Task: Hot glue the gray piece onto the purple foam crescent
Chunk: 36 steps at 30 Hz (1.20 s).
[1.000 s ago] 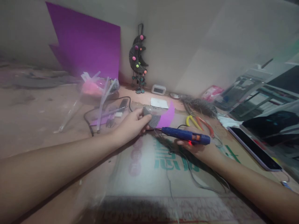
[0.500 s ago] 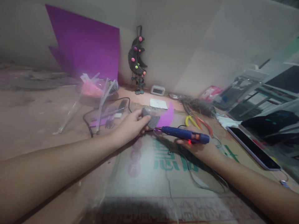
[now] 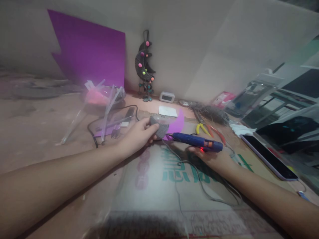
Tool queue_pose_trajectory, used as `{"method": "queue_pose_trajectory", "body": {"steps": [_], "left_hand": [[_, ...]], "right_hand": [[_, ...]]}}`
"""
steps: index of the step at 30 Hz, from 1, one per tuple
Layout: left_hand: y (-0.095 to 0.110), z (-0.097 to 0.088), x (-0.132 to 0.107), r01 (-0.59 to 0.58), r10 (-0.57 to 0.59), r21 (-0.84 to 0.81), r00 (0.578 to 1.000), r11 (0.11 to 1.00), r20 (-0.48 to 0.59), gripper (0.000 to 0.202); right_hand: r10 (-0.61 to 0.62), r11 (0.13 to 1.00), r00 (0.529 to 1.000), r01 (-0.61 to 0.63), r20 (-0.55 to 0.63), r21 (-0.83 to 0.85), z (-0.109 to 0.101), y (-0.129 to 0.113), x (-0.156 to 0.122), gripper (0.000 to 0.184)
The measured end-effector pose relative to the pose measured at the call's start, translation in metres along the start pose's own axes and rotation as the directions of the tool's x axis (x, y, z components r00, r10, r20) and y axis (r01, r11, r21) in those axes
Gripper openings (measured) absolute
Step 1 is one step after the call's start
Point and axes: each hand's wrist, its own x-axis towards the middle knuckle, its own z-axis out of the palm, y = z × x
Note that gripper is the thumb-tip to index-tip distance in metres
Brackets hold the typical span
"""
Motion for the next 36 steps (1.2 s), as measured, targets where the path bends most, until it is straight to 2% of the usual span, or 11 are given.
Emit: {"method": "queue_pose_trajectory", "body": {"steps": [4, 7, 12, 22, 31, 36], "left_hand": [[-0.002, -0.0005, 0.0007, 0.015, -0.015, -0.029, 1.0, 0.999, 0.002, 0.014], [-0.001, 0.0, 0.0006, 0.015, -0.015, -0.041, 1.0, 0.999, -0.004, 0.014], [0.0003, 0.0007, 0.0011, 0.037, -0.038, -0.059, 0.999, 0.998, -0.005, 0.012], [-0.0006, -0.0003, -0.0007, 0.035, -0.036, -0.047, 0.999, 0.998, -0.011, 0.014], [-0.0008, -0.0002, 0.0003, 0.029, -0.03, -0.049, 1.0, 0.998, -0.01, 0.014], [-0.0007, -0.0007, 0.0004, 0.023, -0.024, -0.035, 1.0, 0.999, -0.017, 0.016]], "right_hand": [[-0.054, 0.996, 0.998, 0.054, 0.009, 0.071, -0.0023, -0.0007, -0.0014, 0.014], [-0.09, 0.988, 0.996, 0.088, 0.012, 0.129, -0.0042, -0.003, -0.0023, 0.016], [-0.076, 0.979, 0.997, 0.069, 0.031, 0.191, -0.0033, -0.0029, -0.0035, 0.016], [-0.112, 0.991, 0.993, 0.11, 0.036, 0.072, -0.0055, -0.0069, -0.0001, 0.019], [-0.092, 0.977, 0.993, 0.077, 0.07, 0.198, -0.0063, -0.0065, -0.002, 0.017], [-0.094, 0.987, 0.993, 0.084, 0.066, 0.139, -0.0059, -0.0075, -0.001, 0.018]]}}
